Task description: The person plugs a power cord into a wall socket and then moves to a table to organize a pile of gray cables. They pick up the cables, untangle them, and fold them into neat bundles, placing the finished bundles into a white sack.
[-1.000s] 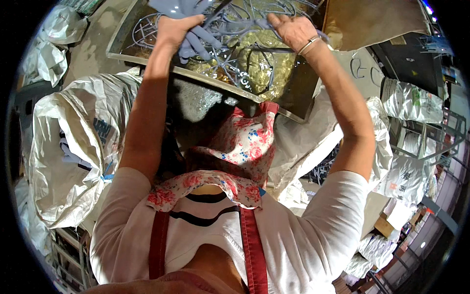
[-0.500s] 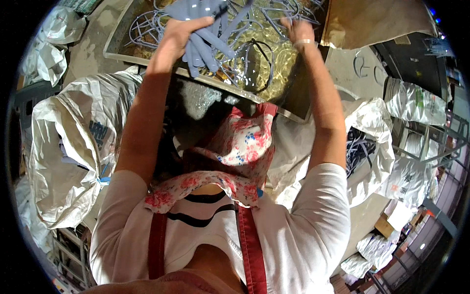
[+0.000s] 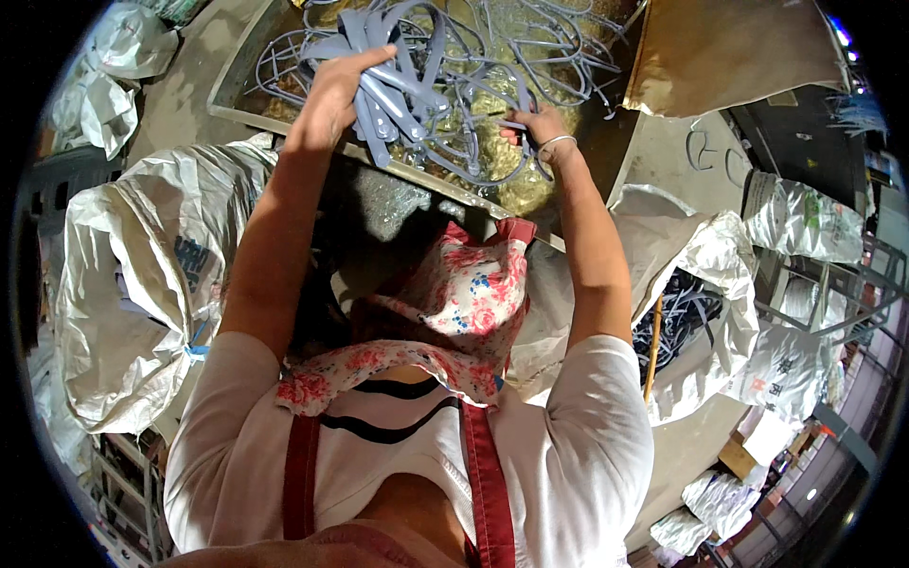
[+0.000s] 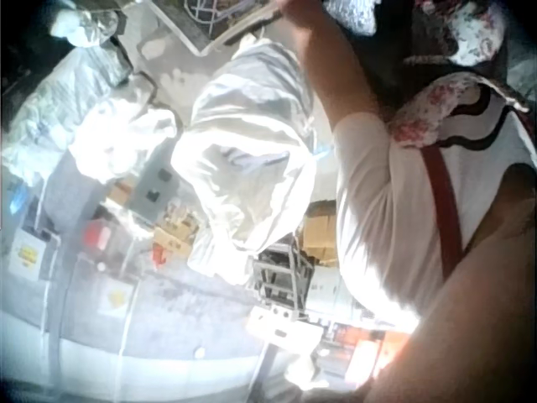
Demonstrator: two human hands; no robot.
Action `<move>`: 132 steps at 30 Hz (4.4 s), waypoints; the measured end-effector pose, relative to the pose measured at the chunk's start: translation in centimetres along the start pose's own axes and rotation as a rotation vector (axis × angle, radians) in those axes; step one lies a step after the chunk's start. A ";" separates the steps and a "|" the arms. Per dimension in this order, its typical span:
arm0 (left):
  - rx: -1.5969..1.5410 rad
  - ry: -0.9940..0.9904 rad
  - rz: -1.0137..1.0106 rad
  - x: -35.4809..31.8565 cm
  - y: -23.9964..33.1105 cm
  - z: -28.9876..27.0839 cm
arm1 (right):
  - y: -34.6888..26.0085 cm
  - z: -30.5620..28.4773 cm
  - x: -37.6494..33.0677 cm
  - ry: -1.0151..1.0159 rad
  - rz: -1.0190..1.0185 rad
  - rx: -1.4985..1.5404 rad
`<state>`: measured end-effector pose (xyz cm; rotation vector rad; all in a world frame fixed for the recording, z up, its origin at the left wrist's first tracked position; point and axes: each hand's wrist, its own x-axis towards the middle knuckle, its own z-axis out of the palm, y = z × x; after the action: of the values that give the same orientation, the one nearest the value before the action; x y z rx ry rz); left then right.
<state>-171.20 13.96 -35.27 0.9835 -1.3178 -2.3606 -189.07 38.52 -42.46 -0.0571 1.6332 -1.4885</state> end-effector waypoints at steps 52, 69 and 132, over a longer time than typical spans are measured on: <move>-0.191 -0.239 0.193 -1.4 3.2 -1.9 | -11.6 8.7 -7.6 0.450 -0.331 -1.286; -0.570 -0.169 0.171 2.2 2.7 -5.5 | -7.7 12.5 -9.9 -0.072 -1.277 -1.451; 0.572 -0.435 0.528 -7.4 2.3 2.2 | -13.2 14.7 -10.5 0.146 -0.070 0.242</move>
<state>-167.43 18.00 -29.34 0.1599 -2.1670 -1.8687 -180.43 29.49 -23.85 0.1329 1.5662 -1.7699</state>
